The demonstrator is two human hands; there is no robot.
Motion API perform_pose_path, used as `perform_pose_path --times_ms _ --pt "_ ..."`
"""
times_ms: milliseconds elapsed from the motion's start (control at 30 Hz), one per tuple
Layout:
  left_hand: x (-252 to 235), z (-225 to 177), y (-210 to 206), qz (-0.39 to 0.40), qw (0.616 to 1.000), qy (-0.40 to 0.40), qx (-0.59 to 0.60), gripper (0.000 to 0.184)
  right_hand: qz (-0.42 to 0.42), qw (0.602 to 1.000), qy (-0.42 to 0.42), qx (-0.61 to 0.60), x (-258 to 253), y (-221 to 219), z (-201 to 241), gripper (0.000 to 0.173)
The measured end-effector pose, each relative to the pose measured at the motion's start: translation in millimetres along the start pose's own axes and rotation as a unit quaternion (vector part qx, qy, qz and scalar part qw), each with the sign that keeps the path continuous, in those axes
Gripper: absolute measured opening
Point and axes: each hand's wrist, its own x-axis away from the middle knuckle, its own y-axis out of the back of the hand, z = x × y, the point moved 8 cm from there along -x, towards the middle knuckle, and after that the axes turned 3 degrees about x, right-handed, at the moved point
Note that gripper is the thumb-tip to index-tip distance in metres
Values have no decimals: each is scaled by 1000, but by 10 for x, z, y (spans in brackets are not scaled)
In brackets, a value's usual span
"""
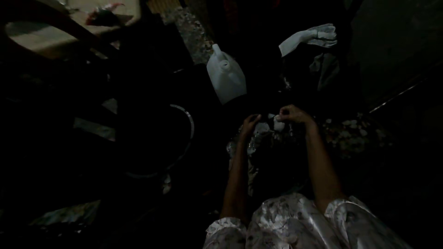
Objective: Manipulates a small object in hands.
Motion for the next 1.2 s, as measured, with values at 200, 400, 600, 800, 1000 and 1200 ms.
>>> perform_pose_path --times_ms 200,400,600,800,1000,1200 --pt "85 -233 -191 38 980 36 190 36 -122 974 -7 -191 -84 -71 -6 12" --pt "89 -446 250 -27 991 -94 97 8 -128 942 -56 -304 -158 -278 -223 21" --pt "182 -472 -185 84 985 -128 -77 57 -130 926 -55 -350 -245 -423 32 23" --pt "242 -691 38 23 976 -178 -124 23 -122 982 -8 -143 -155 -315 333 41" --pt "323 -809 218 -24 989 -143 3 22 -151 988 23 3 -135 -329 531 17" --pt "368 -900 238 -38 985 -152 73 18 -96 989 47 -106 -175 -442 518 11"
